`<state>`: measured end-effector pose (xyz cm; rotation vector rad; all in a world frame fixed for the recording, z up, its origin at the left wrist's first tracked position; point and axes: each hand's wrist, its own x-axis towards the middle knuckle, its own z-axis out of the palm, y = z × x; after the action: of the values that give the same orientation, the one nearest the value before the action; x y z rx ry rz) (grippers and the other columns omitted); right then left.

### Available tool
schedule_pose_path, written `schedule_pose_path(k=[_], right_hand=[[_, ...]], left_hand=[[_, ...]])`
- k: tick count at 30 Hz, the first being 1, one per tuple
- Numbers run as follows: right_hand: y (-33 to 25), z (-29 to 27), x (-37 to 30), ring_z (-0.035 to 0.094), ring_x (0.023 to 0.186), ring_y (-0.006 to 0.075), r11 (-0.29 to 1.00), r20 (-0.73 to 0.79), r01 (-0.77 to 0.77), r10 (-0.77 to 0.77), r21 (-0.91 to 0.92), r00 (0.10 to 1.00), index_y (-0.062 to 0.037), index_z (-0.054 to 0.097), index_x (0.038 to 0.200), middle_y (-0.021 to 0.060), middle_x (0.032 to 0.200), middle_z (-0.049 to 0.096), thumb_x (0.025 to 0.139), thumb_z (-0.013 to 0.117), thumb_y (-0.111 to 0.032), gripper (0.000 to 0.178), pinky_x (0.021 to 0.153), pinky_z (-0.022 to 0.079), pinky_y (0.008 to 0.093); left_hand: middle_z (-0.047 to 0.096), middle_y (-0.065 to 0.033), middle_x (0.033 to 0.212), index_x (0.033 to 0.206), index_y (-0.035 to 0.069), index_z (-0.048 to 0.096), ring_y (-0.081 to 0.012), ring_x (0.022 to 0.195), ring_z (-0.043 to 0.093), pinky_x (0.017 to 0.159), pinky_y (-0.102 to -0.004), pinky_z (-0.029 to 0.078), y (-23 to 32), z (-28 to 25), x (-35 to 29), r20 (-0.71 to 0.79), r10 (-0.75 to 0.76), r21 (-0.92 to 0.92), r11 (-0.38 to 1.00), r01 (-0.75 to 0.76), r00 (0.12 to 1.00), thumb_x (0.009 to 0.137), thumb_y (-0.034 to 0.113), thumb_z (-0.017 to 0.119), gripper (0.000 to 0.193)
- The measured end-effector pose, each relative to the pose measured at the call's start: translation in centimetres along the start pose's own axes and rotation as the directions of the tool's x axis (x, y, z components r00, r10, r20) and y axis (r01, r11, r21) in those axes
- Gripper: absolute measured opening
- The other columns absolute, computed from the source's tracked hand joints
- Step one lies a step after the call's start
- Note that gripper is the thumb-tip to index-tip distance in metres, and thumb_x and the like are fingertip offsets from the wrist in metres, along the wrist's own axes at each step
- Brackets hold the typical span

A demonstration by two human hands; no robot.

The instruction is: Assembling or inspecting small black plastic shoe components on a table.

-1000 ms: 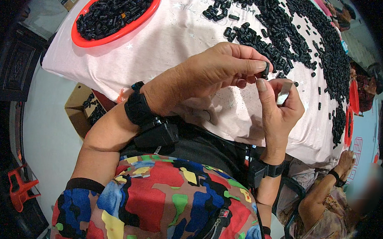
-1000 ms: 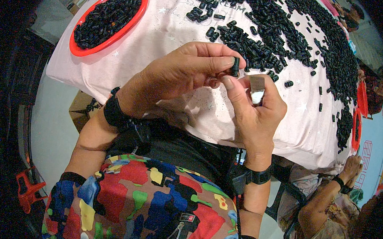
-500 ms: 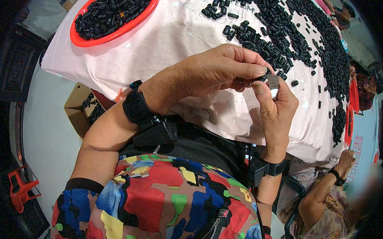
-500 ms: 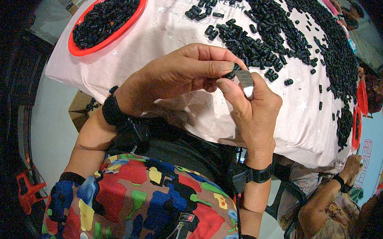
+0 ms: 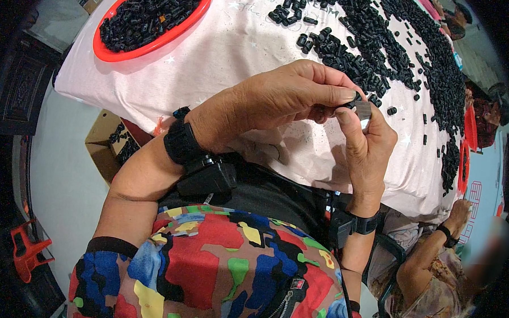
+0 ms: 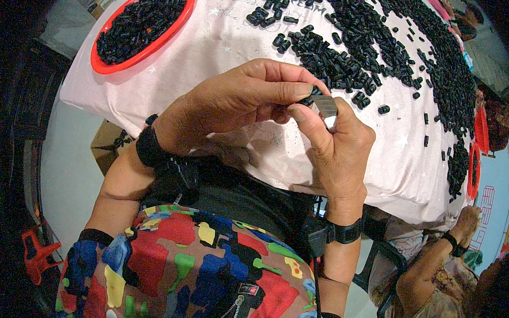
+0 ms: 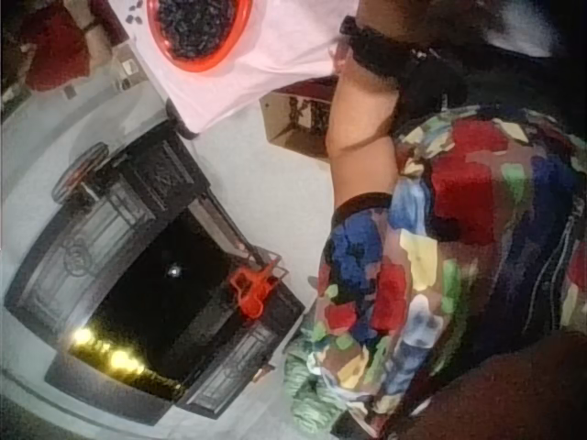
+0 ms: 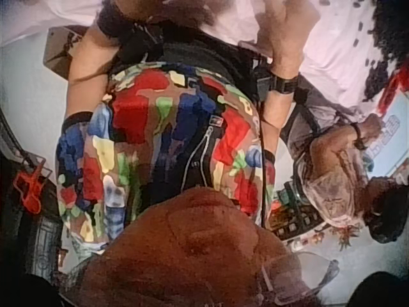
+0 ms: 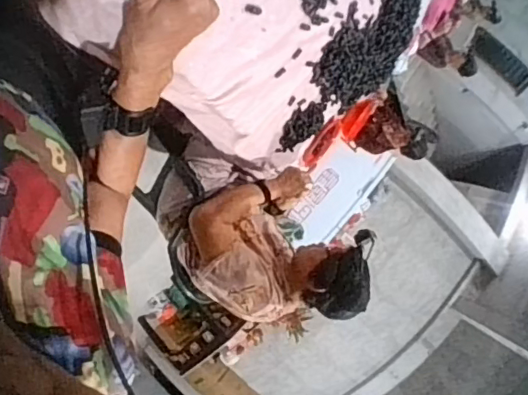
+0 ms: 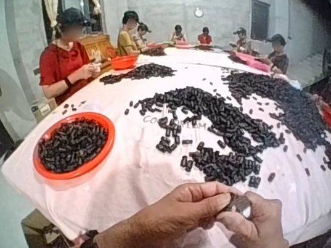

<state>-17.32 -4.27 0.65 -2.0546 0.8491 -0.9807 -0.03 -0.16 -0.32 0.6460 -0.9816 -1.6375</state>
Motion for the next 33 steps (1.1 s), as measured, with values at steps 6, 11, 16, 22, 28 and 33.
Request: schedule_pose_path(k=[6, 11, 16, 22, 28, 33], right_hand=[[-0.1, -0.2, 0.1, 0.053, 0.056, 0.0063, 1.000, 0.029, -0.019, 0.020, -0.018, 0.999, -0.0008, 0.067, 0.091, 0.0044, 0.063, 0.063, 0.082, 0.070, -0.029, 0.030, 0.051, 0.043, 0.0226], [-0.2, -0.1, 0.0, 0.052, 0.056, 0.0059, 1.000, 0.046, -0.027, 0.027, 0.008, 0.999, -0.0001, 0.067, 0.091, 0.0045, 0.063, 0.063, 0.082, 0.070, -0.029, 0.031, 0.051, 0.043, 0.0231], [-0.2, -0.2, 0.1, 0.051, 0.056, 0.0058, 1.000, 0.025, -0.013, 0.013, 0.005, 1.000, -0.0002, 0.067, 0.090, 0.0046, 0.063, 0.063, 0.082, 0.070, -0.030, 0.031, 0.051, 0.042, 0.0229], [-0.3, -0.2, 0.0, 0.051, 0.055, 0.0062, 0.999, 0.046, -0.047, 0.048, -0.020, 0.998, -0.0006, 0.067, 0.089, 0.0047, 0.062, 0.062, 0.082, 0.070, -0.031, 0.032, 0.050, 0.042, 0.0228], [-0.5, -0.2, 0.1, 0.053, 0.054, 0.0068, 0.998, 0.043, 0.006, -0.004, -0.058, 0.999, -0.0014, 0.067, 0.090, 0.0039, 0.060, 0.061, 0.084, 0.067, -0.032, 0.031, 0.049, 0.042, 0.0229], [-0.9, -1.3, 0.3, 0.049, 0.054, 0.0079, 0.978, 0.015, -0.199, 0.200, -0.061, 0.980, -0.0007, 0.065, 0.089, 0.0008, 0.061, 0.057, 0.090, 0.059, -0.031, 0.031, 0.051, 0.039, 0.0231]], left_hand=[[0.059, 0.0060, 0.082, 0.109, 0.006, 0.062, -0.0011, 0.069, 0.049, 0.060, -0.0158, 0.038, 0.2, 0.1, 0.0, -0.002, -0.014, -0.009, 1.000, 0.014, 1.000, 0.090, 0.028, 0.059, 0.029], [0.063, 0.0032, 0.091, 0.111, 0.006, 0.061, -0.0023, 0.078, 0.055, 0.065, -0.0158, 0.042, 0.0, 0.1, 0.0, -0.010, -0.028, -0.037, 0.999, 0.027, 1.000, 0.090, 0.028, 0.058, 0.030], [0.063, 0.0027, 0.094, 0.111, 0.007, 0.061, -0.0029, 0.081, 0.056, 0.068, -0.0174, 0.043, 0.1, 0.0, -0.2, 0.020, -0.041, -0.061, 0.997, 0.042, 0.999, 0.090, 0.027, 0.058, 0.029], [0.062, 0.0038, 0.093, 0.111, 0.007, 0.061, -0.0021, 0.080, 0.054, 0.069, -0.0172, 0.042, 0.4, 0.3, -0.3, 0.024, -0.025, -0.066, 0.997, 0.026, 0.999, 0.090, 0.028, 0.058, 0.030], [0.062, 0.0027, 0.094, 0.109, 0.006, 0.062, -0.0030, 0.080, 0.054, 0.073, -0.0189, 0.044, 0.0, 0.0, 0.1, -0.003, -0.053, -0.052, 0.997, 0.053, 0.999, 0.090, 0.030, 0.059, 0.031], [0.061, 0.0033, 0.088, 0.108, 0.006, 0.063, -0.0041, 0.076, 0.053, 0.072, -0.0188, 0.044, 2.5, -1.8, -0.4, -0.183, 0.128, 0.094, 0.989, -0.112, 0.975, 0.091, 0.029, 0.057, 0.029]])
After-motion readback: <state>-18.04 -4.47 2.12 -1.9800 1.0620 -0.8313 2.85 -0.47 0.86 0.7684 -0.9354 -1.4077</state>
